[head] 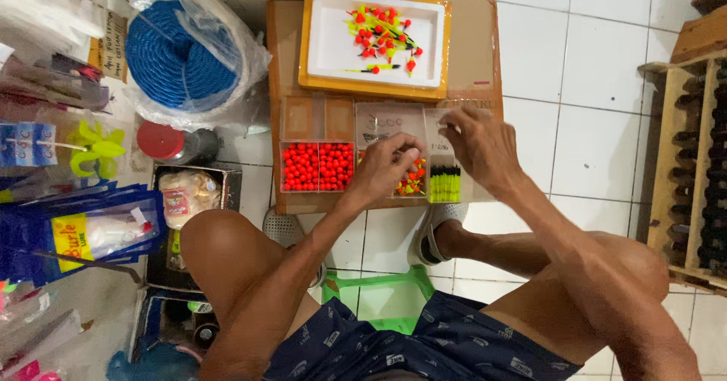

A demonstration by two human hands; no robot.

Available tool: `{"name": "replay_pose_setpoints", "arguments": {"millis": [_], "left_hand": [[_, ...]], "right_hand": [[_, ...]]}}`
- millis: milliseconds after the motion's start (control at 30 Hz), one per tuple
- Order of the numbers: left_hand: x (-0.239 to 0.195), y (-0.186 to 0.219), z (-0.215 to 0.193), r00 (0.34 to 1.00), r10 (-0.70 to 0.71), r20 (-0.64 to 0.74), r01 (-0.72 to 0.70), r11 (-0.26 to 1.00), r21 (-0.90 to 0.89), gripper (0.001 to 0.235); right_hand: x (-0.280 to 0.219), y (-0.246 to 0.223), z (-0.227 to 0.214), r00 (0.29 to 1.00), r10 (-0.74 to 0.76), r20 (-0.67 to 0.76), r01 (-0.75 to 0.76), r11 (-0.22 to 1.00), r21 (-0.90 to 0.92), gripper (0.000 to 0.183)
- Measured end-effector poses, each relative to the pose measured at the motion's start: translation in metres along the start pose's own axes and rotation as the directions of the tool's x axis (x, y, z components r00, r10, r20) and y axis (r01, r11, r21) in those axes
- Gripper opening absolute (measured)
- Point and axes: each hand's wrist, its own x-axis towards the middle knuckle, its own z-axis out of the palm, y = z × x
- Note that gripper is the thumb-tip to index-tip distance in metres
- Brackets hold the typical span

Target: The person sits on a low stool and assembles fishing lures by hand. They pick up small red and yellow plastic beads and green plastic sticks from a compartmentalized box, thread the beads onto the sticks, and place the finished lures into a white tray.

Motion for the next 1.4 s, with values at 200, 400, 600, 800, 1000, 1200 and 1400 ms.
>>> {"name": "replay_pose_setpoints", "arguments": {"millis": [200, 400, 600, 800, 1000, 1200, 1400], "left_hand": [[-0.002, 0.007, -0.002, 1.0, 0.0, 0.011, 0.0, 0.999, 0.048, 0.022], [0.0, 0.009, -0.005, 1.0, 0.029, -0.009, -0.028, 0.992, 0.121, 0.021], [-0.006, 0.033, -0.002, 0.998, 0.029, -0.064, -0.004, 0.933, 0.36, 0.019], [-0.006, 0.035, 0.0, 0.998, 0.013, -0.056, 0.01, 0.92, 0.393, 0.019], [-0.003, 0.022, 0.003, 0.996, 0.081, -0.037, -0.057, 0.902, 0.428, 0.018], [-0.003, 0.021, 0.004, 0.999, 0.044, -0.022, -0.03, 0.892, 0.451, 0.019], [-0.006, 0.032, 0.002, 1.0, 0.001, -0.016, 0.007, 0.899, 0.437, 0.018]], "right_hand": [[0.085, 0.01, 0.025, 0.988, -0.145, -0.044, 0.14, 0.985, -0.099, 0.009], [0.144, 0.003, 0.052, 0.973, -0.228, -0.032, 0.221, 0.965, -0.14, 0.008], [0.161, 0.016, 0.081, 0.983, -0.175, 0.049, 0.181, 0.966, -0.185, 0.006], [0.156, 0.022, 0.078, 0.97, -0.244, -0.014, 0.237, 0.955, -0.176, 0.013], [0.162, 0.027, 0.083, 0.931, -0.362, -0.043, 0.349, 0.919, -0.183, 0.015], [0.174, 0.026, 0.076, 0.934, -0.332, 0.13, 0.349, 0.925, -0.152, 0.01], [0.184, 0.031, 0.077, 0.913, -0.388, 0.121, 0.405, 0.896, -0.182, 0.016]]}}
